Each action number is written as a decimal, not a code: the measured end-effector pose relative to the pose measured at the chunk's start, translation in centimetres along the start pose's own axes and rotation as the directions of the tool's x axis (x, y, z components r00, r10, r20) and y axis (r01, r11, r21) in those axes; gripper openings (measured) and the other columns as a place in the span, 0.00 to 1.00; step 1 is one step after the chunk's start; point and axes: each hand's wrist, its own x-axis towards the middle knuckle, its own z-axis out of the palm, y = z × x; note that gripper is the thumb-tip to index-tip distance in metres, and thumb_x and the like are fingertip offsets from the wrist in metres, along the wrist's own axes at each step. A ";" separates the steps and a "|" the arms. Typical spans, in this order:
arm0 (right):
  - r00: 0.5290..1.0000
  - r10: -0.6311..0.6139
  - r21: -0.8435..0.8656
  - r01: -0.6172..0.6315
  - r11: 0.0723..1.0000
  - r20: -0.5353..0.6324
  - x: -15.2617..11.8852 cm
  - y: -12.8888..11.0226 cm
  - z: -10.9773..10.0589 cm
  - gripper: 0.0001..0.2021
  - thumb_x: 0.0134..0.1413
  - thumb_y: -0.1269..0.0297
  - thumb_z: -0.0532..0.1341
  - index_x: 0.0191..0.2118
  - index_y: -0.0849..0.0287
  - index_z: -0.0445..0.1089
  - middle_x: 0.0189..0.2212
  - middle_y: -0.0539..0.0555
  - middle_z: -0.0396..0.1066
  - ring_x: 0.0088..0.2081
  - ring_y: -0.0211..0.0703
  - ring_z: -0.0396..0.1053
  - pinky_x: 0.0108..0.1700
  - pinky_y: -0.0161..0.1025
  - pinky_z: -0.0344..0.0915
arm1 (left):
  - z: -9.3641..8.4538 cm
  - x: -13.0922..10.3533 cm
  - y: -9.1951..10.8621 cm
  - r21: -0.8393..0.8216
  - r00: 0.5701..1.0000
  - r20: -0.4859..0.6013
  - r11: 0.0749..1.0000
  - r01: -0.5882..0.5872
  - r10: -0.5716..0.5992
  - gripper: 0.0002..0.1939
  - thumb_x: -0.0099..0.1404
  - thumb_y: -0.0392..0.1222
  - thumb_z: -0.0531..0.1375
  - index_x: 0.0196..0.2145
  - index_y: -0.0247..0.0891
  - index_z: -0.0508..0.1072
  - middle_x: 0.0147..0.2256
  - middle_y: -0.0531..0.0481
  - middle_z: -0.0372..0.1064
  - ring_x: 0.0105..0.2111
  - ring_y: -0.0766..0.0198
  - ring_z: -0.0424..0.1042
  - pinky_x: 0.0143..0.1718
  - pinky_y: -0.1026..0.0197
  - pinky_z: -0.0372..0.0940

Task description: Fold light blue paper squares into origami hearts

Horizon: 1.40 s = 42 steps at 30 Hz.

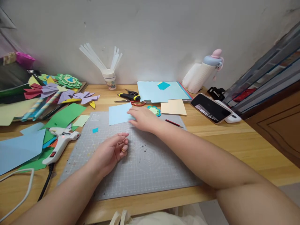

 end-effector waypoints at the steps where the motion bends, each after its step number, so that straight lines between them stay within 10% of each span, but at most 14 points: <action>1: 0.999 -0.007 -0.013 0.008 1.000 0.036 1.2 -0.3 0.7 0.25 0.57 0.60 0.60 0.59 0.63 0.63 0.60 0.62 0.62 0.61 0.53 0.59 0.60 0.48 0.55 | 0.0 0.0 0.0 -0.002 1.000 -0.003 1.000 -0.006 0.006 0.13 0.50 0.35 0.62 0.35 0.34 0.69 0.23 0.55 0.64 0.18 0.72 0.60 0.17 0.71 0.52; 6: 0.983 0.011 -0.061 0.000 0.998 0.186 3.1 -2.6 3.1 0.36 0.60 0.52 0.56 0.67 0.67 0.48 0.65 0.67 0.51 0.65 0.59 0.49 0.64 0.60 0.43 | -0.5 0.0 0.3 -0.016 0.966 -0.155 0.978 -0.210 0.205 0.11 0.49 0.35 0.60 0.33 0.35 0.67 0.21 0.57 0.62 0.17 0.74 0.57 0.18 0.71 0.50; 14: 0.971 0.011 -0.108 0.015 0.994 0.238 -6.4 -7.6 2.9 0.33 0.62 0.49 0.53 0.66 0.66 0.52 0.67 0.68 0.44 0.67 0.60 0.44 0.65 0.65 0.35 | -0.8 -0.9 1.8 0.112 0.721 -0.361 0.795 -0.596 0.591 0.09 0.55 0.38 0.58 0.35 0.40 0.63 0.28 0.59 0.60 0.25 0.73 0.59 0.28 0.70 0.56; 17: 0.962 -0.001 -0.099 0.029 0.995 0.274 -10.4 -8.7 2.6 0.34 0.63 0.46 0.51 0.66 0.64 0.51 0.67 0.67 0.41 0.67 0.60 0.42 0.64 0.66 0.39 | -0.3 -1.8 2.5 0.218 0.720 -0.267 0.768 -0.602 0.640 0.07 0.56 0.38 0.58 0.35 0.42 0.65 0.31 0.58 0.62 0.29 0.71 0.62 0.33 0.68 0.59; 21: 0.956 0.004 -0.094 0.025 0.995 0.294 -14.7 -9.9 2.1 0.38 0.57 0.45 0.58 0.66 0.63 0.51 0.67 0.68 0.42 0.67 0.63 0.44 0.62 0.70 0.43 | 0.1 -4.1 3.1 0.420 0.838 -0.005 0.761 -0.494 0.546 0.07 0.53 0.36 0.63 0.33 0.40 0.73 0.34 0.53 0.70 0.34 0.64 0.66 0.36 0.62 0.60; 23: 0.967 -0.012 -0.101 0.039 0.994 0.255 -16.4 -10.2 2.1 0.39 0.55 0.48 0.61 0.66 0.62 0.50 0.66 0.66 0.44 0.66 0.63 0.47 0.61 0.70 0.46 | -0.1 -5.4 3.0 0.662 0.877 0.194 0.601 -0.448 0.440 0.11 0.56 0.38 0.62 0.38 0.43 0.74 0.40 0.51 0.71 0.35 0.61 0.66 0.38 0.58 0.61; 27: 0.995 -0.088 -0.118 0.095 0.989 0.056 -18.6 -10.4 2.4 0.24 0.61 0.62 0.58 0.62 0.61 0.60 0.62 0.60 0.60 0.60 0.55 0.61 0.57 0.59 0.60 | -1.9 -7.6 1.4 0.792 0.786 0.562 0.109 -0.601 0.256 0.14 0.62 0.38 0.57 0.47 0.45 0.69 0.50 0.49 0.68 0.51 0.56 0.65 0.52 0.50 0.60; 33: 0.979 -0.063 -0.008 0.063 0.998 -0.191 -18.1 -10.2 2.6 0.14 0.63 0.69 0.55 0.52 0.63 0.69 0.49 0.58 0.74 0.50 0.47 0.71 0.48 0.47 0.67 | -5.1 -7.6 -2.1 0.662 0.669 0.743 -0.186 -0.726 0.035 0.29 0.56 0.37 0.65 0.55 0.44 0.63 0.53 0.46 0.68 0.51 0.54 0.67 0.52 0.50 0.62; 42: 0.985 -0.075 0.066 0.065 0.996 0.154 -18.4 -8.8 1.6 0.32 0.61 0.52 0.56 0.66 0.62 0.52 0.63 0.62 0.57 0.65 0.53 0.52 0.65 0.62 0.41 | -6.0 -6.2 -3.5 0.560 0.621 0.780 -0.526 -0.640 0.076 0.27 0.68 0.49 0.55 0.63 0.45 0.56 0.60 0.50 0.63 0.59 0.57 0.62 0.62 0.47 0.42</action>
